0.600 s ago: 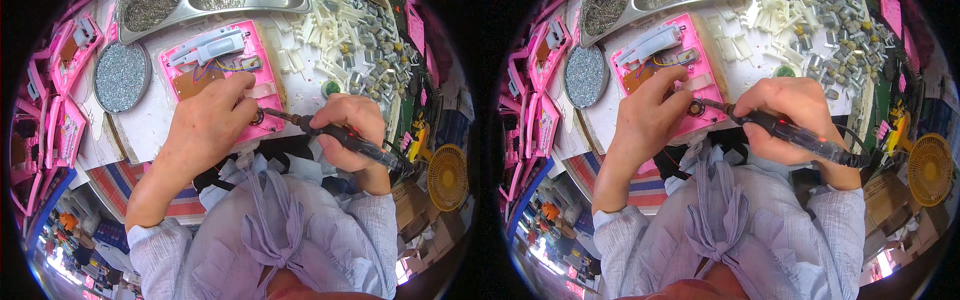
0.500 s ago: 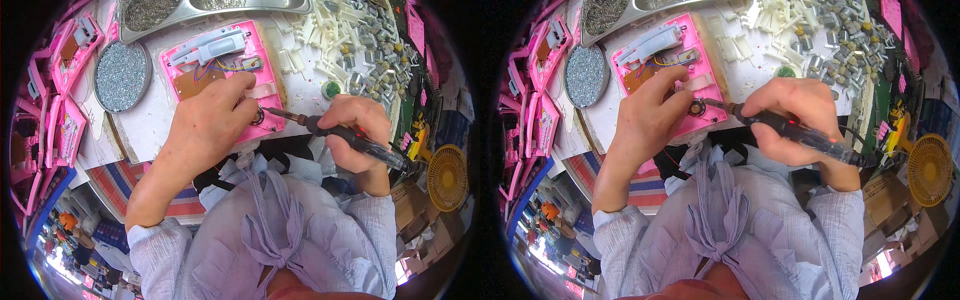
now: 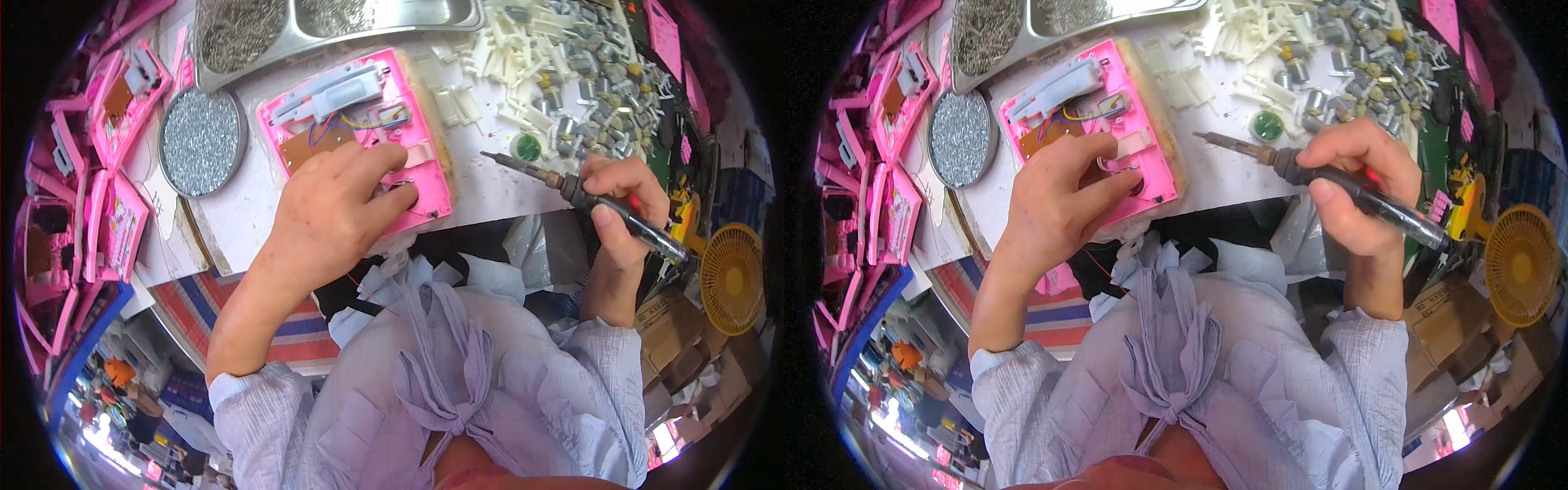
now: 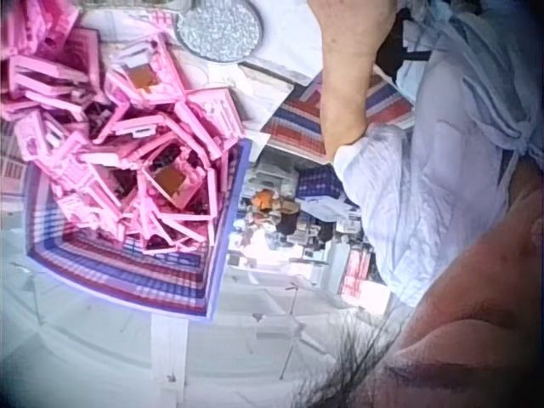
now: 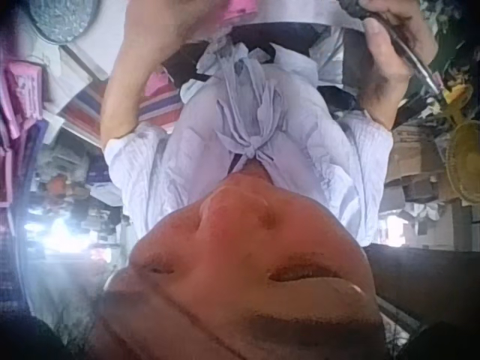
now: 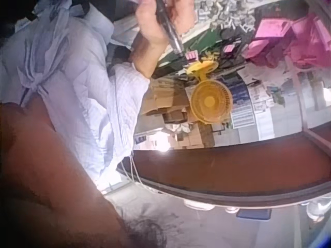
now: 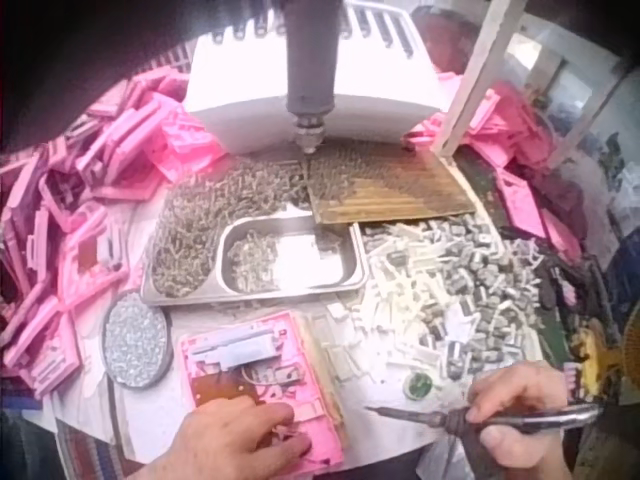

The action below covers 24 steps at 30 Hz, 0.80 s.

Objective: Soldering and assembling electronic components into a pink plastic toy housing.

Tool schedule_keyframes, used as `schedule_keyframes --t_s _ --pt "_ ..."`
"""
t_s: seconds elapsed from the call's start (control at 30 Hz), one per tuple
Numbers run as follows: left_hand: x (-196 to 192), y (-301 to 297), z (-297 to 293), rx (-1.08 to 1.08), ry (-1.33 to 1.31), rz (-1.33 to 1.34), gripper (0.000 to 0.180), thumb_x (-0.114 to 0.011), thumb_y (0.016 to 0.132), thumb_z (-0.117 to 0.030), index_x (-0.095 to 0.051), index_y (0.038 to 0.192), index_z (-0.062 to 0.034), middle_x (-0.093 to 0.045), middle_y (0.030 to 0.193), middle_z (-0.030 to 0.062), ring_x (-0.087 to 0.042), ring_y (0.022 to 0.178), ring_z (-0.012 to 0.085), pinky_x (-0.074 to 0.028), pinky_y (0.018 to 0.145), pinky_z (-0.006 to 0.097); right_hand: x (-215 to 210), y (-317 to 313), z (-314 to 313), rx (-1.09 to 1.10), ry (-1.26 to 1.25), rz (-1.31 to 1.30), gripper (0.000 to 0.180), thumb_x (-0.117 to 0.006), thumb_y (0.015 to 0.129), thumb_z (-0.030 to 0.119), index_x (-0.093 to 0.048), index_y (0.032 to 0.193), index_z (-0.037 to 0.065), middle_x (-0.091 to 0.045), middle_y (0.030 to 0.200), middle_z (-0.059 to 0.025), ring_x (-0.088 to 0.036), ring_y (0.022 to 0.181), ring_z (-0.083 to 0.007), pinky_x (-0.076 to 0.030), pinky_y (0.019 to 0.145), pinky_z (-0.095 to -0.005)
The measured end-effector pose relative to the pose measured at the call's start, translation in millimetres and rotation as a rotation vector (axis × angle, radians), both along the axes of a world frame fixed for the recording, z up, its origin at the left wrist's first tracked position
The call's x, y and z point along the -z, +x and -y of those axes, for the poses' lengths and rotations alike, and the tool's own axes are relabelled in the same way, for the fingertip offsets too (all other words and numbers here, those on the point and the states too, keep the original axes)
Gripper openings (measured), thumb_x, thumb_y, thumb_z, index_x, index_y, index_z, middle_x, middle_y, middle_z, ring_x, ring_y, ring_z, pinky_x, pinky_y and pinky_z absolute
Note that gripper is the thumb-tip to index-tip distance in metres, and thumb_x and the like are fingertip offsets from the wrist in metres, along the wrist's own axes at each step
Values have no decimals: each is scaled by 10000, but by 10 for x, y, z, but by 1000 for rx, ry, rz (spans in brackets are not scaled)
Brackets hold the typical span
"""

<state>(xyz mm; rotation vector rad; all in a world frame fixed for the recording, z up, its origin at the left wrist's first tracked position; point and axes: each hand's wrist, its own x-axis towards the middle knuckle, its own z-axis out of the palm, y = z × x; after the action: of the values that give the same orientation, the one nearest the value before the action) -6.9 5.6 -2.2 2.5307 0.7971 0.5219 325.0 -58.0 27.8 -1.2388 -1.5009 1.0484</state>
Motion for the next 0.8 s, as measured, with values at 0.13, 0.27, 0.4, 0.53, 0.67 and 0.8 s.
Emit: schedule_keyframes --t_s 0.13,0.27,0.4,0.53,0.67,0.8 --pt "-81 3 -72 107 76 -85 209 -727 748 -140 -734 954 -99 -648 1065 76 -614 876 239 -449 731 391 -26 187 52 109 27 -24 292 -739 812 164 -681 1022 -30 -604 807 1 -472 664 -56 -352 618 -227" --pt "-19 86 -4 77 121 -81 203 -753 760 -134 -718 954 -86 -637 1043 83 -605 892 253 -427 756 416 -210 725 186 393 84 -47 197 -697 858 100 -672 1029 6 -600 834 23 -502 715 -41 -385 662 -210" --pt "-54 169 200 -65 109 -101 241 -794 772 -113 -700 985 -52 -619 1045 104 -598 919 275 -422 781 423 -289 1351 282 888 214 -260 103 -643 920 49 -682 1009 15 -628 850 1 -495 658 -33 -384 557 -187" --pt "16 275 372 -185 172 -115 251 -802 788 -103 -672 989 -26 -605 1078 152 -595 938 311 -422 804 437 -232 2011 455 1096 400 -142 75 -633 937 51 -692 962 11 -567 753 25 -426 581 -37 -327 528 -207" --pt "96 203 499 -320 158 -72 268 -817 782 -115 -668 990 -35 -605 1073 161 -597 950 315 -425 826 438 -141 2368 91 1234 326 66 48 -686 932 102 -713 926 63 -533 709 53 -428 591 -35 -311 531 -211" --pt "70 186 485 -436 82 27 337 -848 757 -86 -656 1031 -45 -604 1032 152 -583 940 338 -445 866 426 99 2560 -216 1286 -122 26 138 -747 939 240 -685 928 117 -510 681 52 -441 584 -61 -362 566 -260"
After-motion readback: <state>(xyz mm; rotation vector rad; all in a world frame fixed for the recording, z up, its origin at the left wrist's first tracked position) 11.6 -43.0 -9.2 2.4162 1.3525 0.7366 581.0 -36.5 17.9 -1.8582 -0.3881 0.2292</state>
